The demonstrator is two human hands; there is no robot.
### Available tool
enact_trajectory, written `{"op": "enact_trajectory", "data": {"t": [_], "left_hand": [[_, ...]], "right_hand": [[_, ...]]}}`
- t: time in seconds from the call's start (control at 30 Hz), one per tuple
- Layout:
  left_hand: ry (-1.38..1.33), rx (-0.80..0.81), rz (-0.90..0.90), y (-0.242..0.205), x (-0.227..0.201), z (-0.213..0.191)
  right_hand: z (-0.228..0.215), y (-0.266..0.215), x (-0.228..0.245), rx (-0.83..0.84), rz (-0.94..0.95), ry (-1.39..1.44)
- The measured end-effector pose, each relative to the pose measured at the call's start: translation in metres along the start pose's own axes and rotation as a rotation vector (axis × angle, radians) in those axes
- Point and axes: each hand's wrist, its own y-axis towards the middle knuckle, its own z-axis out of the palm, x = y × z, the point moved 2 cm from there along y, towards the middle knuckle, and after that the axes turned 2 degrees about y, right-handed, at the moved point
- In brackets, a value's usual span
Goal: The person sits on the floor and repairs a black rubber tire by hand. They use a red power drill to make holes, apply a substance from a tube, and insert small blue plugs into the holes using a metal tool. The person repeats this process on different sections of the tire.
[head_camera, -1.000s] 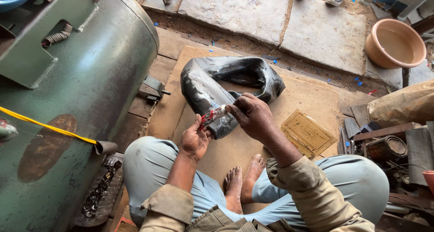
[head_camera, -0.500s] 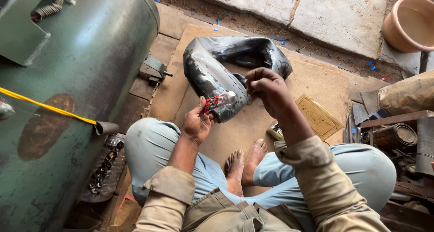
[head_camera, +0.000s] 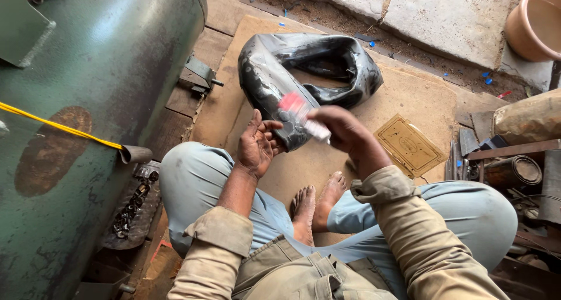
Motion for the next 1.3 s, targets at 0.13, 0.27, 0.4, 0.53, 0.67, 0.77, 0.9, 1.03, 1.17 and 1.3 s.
{"op": "enact_trajectory", "data": {"t": [0.13, 0.27, 0.4, 0.53, 0.67, 0.77, 0.9, 1.03, 1.17, 1.3], "left_hand": [[0.055, -0.061, 0.015, -0.007, -0.006, 0.015], [0.154, -0.106, 0.092, -0.005, -0.005, 0.019], [0.203, -0.144, 0.150, 0.000, 0.003, 0.004], [0.268, -0.246, 0.122, 0.007, 0.011, -0.002], [0.320, -0.225, 0.134, 0.007, 0.011, 0.004], [0.323, -0.202, 0.144, 0.006, 0.009, 0.006], [0.317, -0.222, 0.148, 0.005, 0.008, 0.006], [0.286, -0.201, 0.151, 0.005, 0.009, 0.005], [0.288, -0.188, 0.156, 0.007, 0.010, 0.004], [0.262, -0.157, 0.162, 0.005, 0.008, 0.007]], "right_hand": [[-0.012, -0.002, 0.015, 0.003, -0.227, 0.011], [-0.017, 0.007, 0.007, -0.176, -0.330, -0.156], [-0.008, 0.008, 0.000, -0.273, -0.364, -0.191], [-0.001, 0.007, -0.005, -0.382, -0.434, -0.339], [0.003, 0.011, -0.014, -0.424, -0.561, -0.510], [0.006, 0.010, -0.018, -0.446, -0.616, -0.586], [0.011, 0.007, -0.019, -0.456, -0.645, -0.626], [0.013, 0.006, -0.021, -0.408, -0.659, -0.535], [0.012, 0.008, -0.023, -0.399, -0.657, -0.524], [0.011, 0.008, -0.026, -0.450, -0.630, -0.619]]}}
